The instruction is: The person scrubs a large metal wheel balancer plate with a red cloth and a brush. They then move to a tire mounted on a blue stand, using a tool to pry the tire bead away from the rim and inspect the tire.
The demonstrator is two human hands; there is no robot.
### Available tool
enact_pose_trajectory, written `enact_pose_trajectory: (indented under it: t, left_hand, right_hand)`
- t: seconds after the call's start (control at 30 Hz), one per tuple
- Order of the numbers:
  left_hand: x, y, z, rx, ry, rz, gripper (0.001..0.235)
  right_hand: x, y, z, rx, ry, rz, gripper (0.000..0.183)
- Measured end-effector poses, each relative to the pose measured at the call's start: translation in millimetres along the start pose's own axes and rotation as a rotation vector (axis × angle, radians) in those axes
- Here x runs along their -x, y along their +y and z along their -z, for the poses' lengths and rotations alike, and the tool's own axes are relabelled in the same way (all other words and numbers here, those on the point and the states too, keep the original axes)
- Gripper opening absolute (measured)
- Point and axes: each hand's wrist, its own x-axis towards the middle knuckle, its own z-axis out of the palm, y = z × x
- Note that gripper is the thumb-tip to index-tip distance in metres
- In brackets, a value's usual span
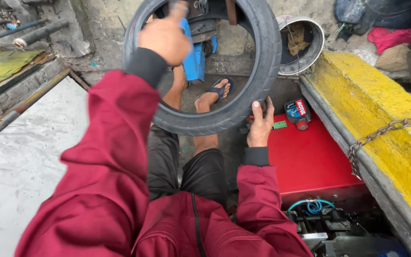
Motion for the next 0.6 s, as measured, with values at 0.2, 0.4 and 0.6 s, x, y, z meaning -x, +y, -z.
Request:
enact_pose_trajectory:
  t: [0.2, 0.4, 0.6]
  left_hand:
    - [10.4, -42.7, -88.8, -0.017, -0.04, 0.386, 0.08]
    - [17.4, 35.5, -75.8, 0.185, -0.039, -0.031, 0.052]
    - [42.4, -18.5, -23.2, 0.242, 0.079, 0.218, 0.081]
  right_hand:
    - [0.1, -0.6, -4.3, 0.018, 0.016, -0.039, 0.087]
    - [1.5, -10.6, 2.5, 0.042, 0.006, -0.038, 0.086]
    - [3.7, -28.6, -5.6, 0.091, 0.004, -0.174, 0.088]
